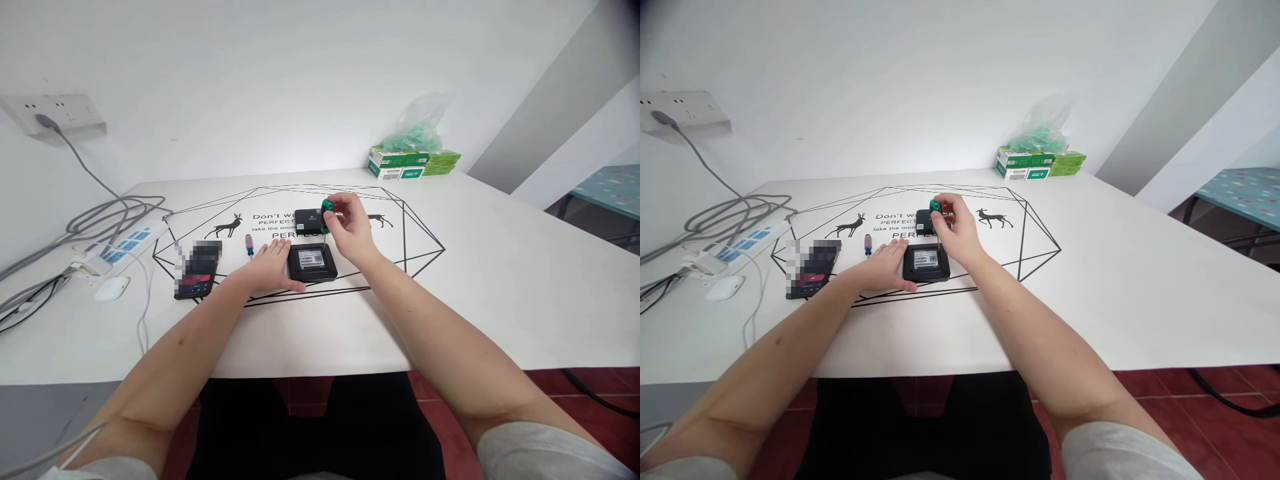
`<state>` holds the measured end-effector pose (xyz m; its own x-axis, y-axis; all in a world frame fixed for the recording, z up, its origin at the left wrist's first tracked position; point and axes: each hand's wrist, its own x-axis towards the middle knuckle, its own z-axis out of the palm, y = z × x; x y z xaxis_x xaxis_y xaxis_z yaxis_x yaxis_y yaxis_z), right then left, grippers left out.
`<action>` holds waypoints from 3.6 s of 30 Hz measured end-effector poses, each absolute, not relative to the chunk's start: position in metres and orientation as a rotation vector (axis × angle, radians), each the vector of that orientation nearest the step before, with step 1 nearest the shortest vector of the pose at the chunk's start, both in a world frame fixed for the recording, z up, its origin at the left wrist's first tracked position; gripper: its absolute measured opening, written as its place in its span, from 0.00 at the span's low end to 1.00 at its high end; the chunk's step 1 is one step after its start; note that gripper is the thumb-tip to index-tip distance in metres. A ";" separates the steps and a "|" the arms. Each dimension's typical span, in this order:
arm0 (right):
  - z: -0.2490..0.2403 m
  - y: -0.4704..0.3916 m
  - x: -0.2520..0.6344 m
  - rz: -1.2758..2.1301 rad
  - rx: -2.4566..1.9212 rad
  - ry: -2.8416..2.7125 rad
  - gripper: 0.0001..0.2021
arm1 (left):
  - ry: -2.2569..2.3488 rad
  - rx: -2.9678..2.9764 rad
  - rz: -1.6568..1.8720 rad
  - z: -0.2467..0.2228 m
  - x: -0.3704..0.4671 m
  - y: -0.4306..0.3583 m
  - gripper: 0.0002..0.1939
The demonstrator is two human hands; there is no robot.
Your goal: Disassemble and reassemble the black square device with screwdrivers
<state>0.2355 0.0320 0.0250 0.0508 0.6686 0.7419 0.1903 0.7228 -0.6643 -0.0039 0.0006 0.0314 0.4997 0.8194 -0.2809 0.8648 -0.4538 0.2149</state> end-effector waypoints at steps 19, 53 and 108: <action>0.026 0.034 0.236 0.478 -0.714 -1.475 0.22 | 1.393 2.436 -0.164 0.029 -0.005 0.002 0.75; 0.031 0.027 0.232 0.579 -0.722 -1.409 0.16 | 1.406 2.439 -0.147 0.026 -0.006 0.005 0.77; 0.029 -0.009 0.201 0.462 -0.743 -1.500 0.22 | 1.352 2.475 -0.196 0.029 -0.011 0.005 0.72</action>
<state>0.2013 -0.0093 0.0294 0.0484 0.6930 0.7193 0.1680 0.7042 -0.6898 -0.0113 0.0052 0.0292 0.5442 0.7955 -0.2663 0.8384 -0.5047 0.2056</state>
